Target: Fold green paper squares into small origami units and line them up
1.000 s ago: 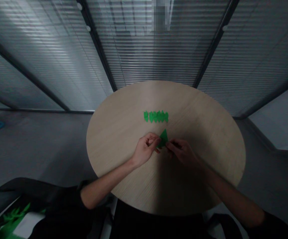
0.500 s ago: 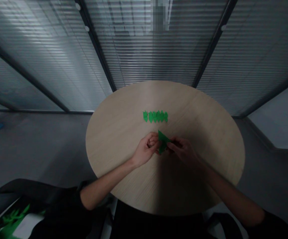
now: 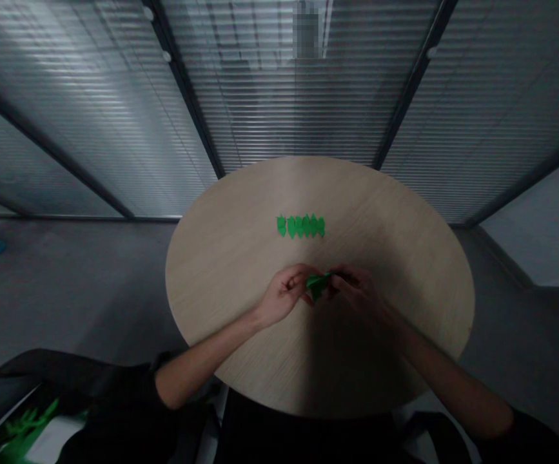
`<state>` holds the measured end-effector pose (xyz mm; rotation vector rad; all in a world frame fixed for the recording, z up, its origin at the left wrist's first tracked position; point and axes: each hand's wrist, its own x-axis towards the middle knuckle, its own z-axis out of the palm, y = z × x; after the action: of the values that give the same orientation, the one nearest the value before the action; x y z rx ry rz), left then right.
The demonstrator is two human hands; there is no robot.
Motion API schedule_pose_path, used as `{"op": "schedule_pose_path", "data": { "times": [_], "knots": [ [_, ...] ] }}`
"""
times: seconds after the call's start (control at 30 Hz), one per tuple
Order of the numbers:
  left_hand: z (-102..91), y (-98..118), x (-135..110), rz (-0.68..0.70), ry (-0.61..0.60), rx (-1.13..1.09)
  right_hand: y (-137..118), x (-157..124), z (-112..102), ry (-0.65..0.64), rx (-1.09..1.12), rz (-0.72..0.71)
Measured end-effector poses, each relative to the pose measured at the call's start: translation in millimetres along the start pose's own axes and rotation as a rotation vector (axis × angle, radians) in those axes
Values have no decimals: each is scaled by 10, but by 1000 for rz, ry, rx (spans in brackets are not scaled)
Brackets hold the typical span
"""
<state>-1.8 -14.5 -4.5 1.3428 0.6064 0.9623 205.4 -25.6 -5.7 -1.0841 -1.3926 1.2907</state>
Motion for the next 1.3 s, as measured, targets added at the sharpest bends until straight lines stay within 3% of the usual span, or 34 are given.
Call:
{"op": "schedule_pose_path", "data": {
  "times": [0.33, 0.47, 1.0, 1.3],
  "knots": [
    [14, 110, -26, 29, -11, 6, -11, -24, 18, 58, -50, -13],
    [26, 89, -11, 34, 50, 59, -11, -22, 23, 59, -59, -15],
    [47, -12, 21, -54, 133, 11, 7, -5, 30, 11, -13, -20],
    [60, 10, 18, -113, 140, 67, -39, -12, 38, 71, -77, 4]
  ]
}}
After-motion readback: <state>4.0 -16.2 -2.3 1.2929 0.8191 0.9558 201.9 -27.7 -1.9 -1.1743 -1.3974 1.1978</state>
